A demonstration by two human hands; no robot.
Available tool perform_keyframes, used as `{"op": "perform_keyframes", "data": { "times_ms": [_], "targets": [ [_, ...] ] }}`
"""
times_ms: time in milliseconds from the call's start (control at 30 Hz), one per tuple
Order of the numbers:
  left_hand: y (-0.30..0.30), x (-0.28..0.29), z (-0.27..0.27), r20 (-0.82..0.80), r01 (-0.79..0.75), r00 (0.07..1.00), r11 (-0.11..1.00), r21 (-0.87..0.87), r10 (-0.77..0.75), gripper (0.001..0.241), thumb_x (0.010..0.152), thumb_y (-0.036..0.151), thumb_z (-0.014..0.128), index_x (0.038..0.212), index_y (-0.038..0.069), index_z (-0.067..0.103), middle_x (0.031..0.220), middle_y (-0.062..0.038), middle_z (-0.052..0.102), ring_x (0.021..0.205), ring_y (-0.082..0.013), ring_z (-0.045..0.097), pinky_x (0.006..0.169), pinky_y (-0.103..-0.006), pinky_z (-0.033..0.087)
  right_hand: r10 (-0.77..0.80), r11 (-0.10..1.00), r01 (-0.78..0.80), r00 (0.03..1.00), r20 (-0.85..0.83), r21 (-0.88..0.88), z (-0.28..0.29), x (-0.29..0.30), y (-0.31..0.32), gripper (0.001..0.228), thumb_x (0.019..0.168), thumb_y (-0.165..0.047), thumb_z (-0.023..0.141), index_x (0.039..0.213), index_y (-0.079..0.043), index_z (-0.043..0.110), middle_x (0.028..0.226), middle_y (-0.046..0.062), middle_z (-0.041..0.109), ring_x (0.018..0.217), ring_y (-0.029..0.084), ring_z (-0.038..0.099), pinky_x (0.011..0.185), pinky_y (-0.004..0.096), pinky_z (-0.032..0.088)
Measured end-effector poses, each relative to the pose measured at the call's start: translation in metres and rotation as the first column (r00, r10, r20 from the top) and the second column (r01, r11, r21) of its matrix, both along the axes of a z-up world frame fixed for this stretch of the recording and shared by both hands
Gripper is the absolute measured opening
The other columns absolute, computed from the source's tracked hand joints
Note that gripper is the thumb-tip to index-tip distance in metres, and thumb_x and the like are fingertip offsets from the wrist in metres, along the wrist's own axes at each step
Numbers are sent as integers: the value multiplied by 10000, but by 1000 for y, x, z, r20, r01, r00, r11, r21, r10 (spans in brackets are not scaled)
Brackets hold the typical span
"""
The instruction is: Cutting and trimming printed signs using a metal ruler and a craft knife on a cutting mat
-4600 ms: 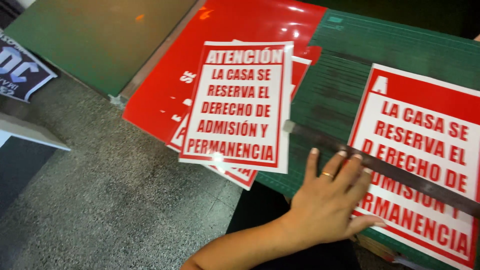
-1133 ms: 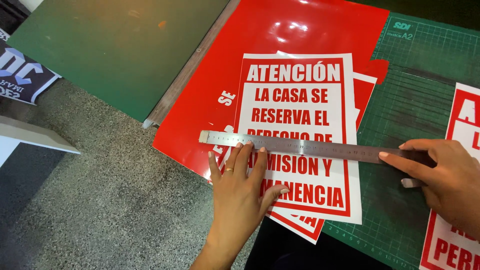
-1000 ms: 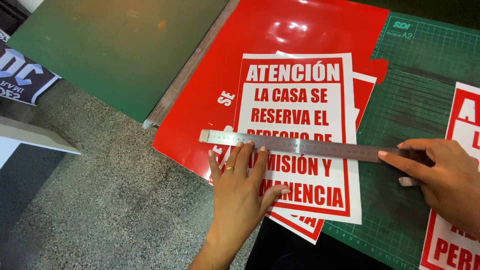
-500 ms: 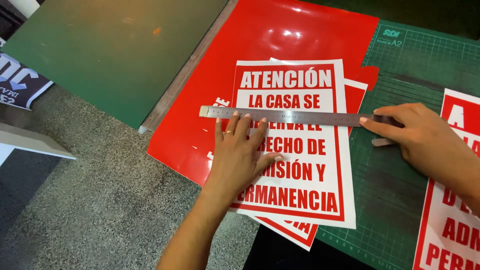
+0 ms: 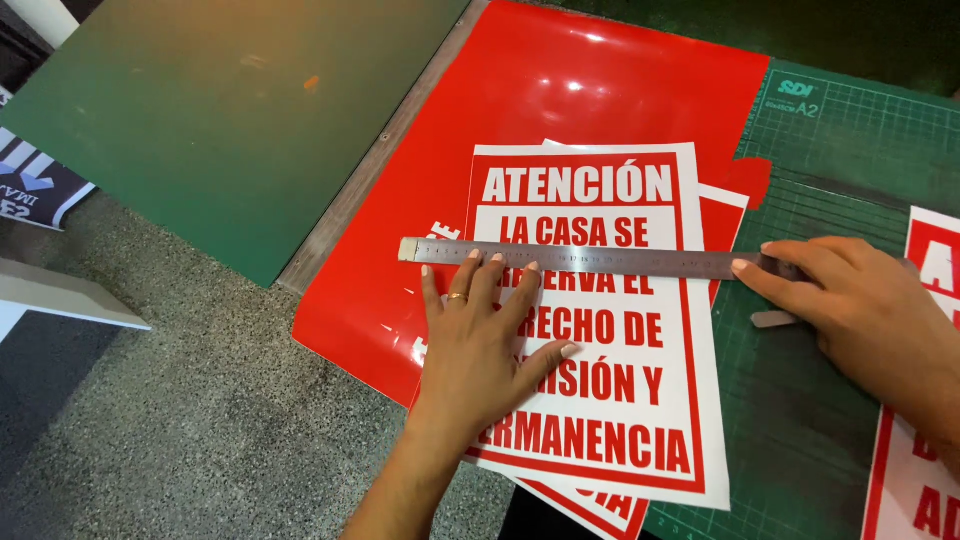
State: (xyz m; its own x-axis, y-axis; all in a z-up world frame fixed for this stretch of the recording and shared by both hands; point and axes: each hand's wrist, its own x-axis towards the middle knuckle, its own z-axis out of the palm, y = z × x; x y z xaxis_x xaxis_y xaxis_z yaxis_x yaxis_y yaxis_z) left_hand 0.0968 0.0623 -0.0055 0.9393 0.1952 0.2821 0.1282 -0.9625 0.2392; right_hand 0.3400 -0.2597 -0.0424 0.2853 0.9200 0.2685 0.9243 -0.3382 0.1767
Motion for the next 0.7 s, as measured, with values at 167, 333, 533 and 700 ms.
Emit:
{"op": "perform_keyframes", "data": {
  "times_ms": [167,333,533,700],
  "targets": [
    [-1,0,5,1,-13,1000,1000,-3,13,791,897,749,512,1487,221,528,1421,-152,551,1401,-413,436,1119,-777,159,-51,998,51,999,-6,29,-7,1,-3,855,682,151,637,1404,-307,616,1382,20,665,1116,313,674,871,461,596],
    [-3,1,10,39,-44,998,999,-7,44,758,875,750,551,1388,195,604,1387,-143,566,1362,-398,482,1079,-795,205,-98,994,99,995,32,-53,-11,2,-5,821,726,22,674,1433,-380,560,1404,-26,631,1147,270,670,831,461,604],
    [-1,1,7,10,-30,999,999,-29,30,761,889,743,540,1420,199,574,1392,-147,551,1364,-429,469,1082,-801,177,-52,998,53,998,-31,43,-14,3,-6,741,814,81,621,1425,-337,598,1364,57,675,1112,325,679,916,467,569],
    [-1,1,11,-22,-30,999,998,-63,29,747,900,724,551,1432,200,575,1414,-147,538,1396,-402,430,1108,-795,135,-43,995,47,997,-58,82,-18,2,-8,625,895,-1,593,1421,-337,601,1376,53,684,1127,312,675,931,467,566]
  ]
}}
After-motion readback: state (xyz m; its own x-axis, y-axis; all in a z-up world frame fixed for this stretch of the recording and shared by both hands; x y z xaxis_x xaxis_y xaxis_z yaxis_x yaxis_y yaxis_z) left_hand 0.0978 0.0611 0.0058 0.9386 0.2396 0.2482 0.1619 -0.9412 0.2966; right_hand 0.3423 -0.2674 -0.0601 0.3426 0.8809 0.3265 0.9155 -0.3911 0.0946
